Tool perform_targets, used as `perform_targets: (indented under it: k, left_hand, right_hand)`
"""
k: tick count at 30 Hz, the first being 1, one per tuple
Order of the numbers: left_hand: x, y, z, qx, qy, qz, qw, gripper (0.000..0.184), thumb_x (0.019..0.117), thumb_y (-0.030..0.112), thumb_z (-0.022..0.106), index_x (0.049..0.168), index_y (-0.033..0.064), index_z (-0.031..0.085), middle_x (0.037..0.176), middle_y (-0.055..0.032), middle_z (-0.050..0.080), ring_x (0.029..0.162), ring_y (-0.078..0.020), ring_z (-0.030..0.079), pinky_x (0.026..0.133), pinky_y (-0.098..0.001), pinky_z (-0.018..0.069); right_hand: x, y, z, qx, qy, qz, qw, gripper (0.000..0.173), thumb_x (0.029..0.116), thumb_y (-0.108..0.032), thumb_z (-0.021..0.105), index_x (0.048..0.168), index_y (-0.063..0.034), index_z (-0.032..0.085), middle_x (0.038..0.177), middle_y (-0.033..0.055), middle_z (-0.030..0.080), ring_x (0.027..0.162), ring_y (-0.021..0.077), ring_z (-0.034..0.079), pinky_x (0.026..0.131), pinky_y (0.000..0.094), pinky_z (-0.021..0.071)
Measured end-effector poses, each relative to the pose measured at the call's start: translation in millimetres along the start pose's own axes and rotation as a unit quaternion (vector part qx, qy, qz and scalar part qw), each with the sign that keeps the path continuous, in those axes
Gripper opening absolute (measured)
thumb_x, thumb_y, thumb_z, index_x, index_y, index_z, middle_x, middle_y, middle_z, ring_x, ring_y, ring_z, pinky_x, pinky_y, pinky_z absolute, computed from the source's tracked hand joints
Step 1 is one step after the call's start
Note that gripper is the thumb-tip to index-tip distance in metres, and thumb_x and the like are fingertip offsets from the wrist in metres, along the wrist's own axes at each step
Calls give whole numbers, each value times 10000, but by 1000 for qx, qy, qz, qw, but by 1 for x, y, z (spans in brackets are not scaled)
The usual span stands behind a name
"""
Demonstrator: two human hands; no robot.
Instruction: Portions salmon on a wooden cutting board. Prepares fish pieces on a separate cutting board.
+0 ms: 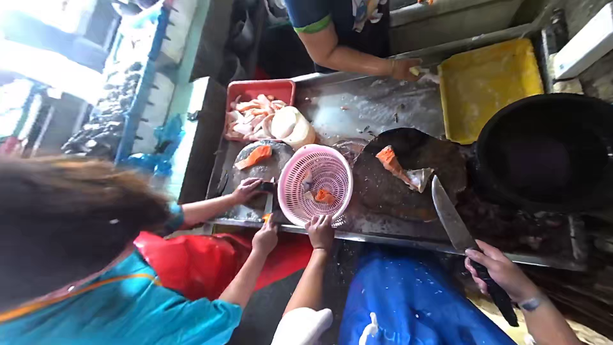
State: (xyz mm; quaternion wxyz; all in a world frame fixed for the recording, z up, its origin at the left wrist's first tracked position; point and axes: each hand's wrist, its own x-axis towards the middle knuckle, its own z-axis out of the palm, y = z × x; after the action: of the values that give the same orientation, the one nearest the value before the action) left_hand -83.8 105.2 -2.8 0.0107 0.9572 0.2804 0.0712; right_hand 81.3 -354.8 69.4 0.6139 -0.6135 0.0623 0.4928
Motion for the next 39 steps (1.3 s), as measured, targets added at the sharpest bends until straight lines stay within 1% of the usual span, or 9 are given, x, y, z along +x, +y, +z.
perform_targets:
  k: [5,11,13,15,17,19,22,29,39]
  left_hand:
    - [-13,12,-3,-47,-92,-39,994,535,878,442,680,1398,333,622,1482,-43,562,1403,-368,452,1104,-667,343]
    - [82,134,-57,-215,3,-61,975,518,929,298,698,1368,47,583,1256,-182,668,1195,-367,622,1018,-572,501]
    - [117,198,-87,-251,-65,-143,955,535,969,312,654,1371,-26,549,1220,-250,672,1138,-387,660,977,-556,535]
    - [146,264,-155,-266,-264,-279,884,644,1066,349,542,1540,-35,336,1516,-297,454,1406,-410,474,1144,-554,391]
    - [163,293,-164,-271,-287,-335,856,742,1063,419,536,1596,-13,254,1625,-306,284,1499,-439,331,1193,-565,319]
    - [184,282,-117,-226,-295,-281,885,834,1015,526,579,1627,73,240,1670,-288,176,1531,-469,234,1187,-628,302]
    - [216,242,-12,-180,-207,-103,956,788,808,573,776,1454,168,576,1587,-239,389,1469,-518,298,1073,-795,291]
    - [225,204,-21,-226,-287,74,928,853,740,276,917,1459,134,482,1225,-233,686,1141,-415,672,985,-648,523]
    - [230,175,-60,-311,-289,141,894,813,716,283,922,1413,92,552,1171,-184,701,1067,-309,695,970,-558,555]
  right_hand:
    - [-13,7,-19,-54,4,-15,998,259,1057,-276,490,1255,-116,537,642,58,531,403,175,526,359,333,509]
    - [-27,18,-25,-39,35,-32,998,273,1048,-257,531,1276,-107,527,647,67,542,405,184,525,370,342,516]
    - [-27,21,-23,-34,45,-32,998,278,1049,-247,537,1282,-97,527,644,65,541,407,183,528,372,342,516]
    - [-31,25,-20,-35,63,-25,997,289,1055,-242,532,1298,-86,513,648,65,552,414,183,539,381,343,521]
    - [-34,28,-18,-37,82,-19,996,290,1061,-244,544,1300,-82,517,656,70,552,419,187,548,392,354,533]
    - [-37,35,-16,-46,98,-12,994,296,1056,-269,566,1281,-79,536,672,84,559,437,203,557,415,373,547]
    - [-38,49,-13,-71,120,-28,990,334,1037,-299,596,1276,-70,557,695,97,595,469,216,588,449,382,563]
    - [-3,13,18,-151,150,-7,977,507,1079,-371,530,1492,-90,439,743,83,608,492,196,606,486,378,584]
    - [37,49,12,-153,155,24,976,509,1068,-391,554,1448,-64,469,748,101,619,539,218,629,537,410,595]
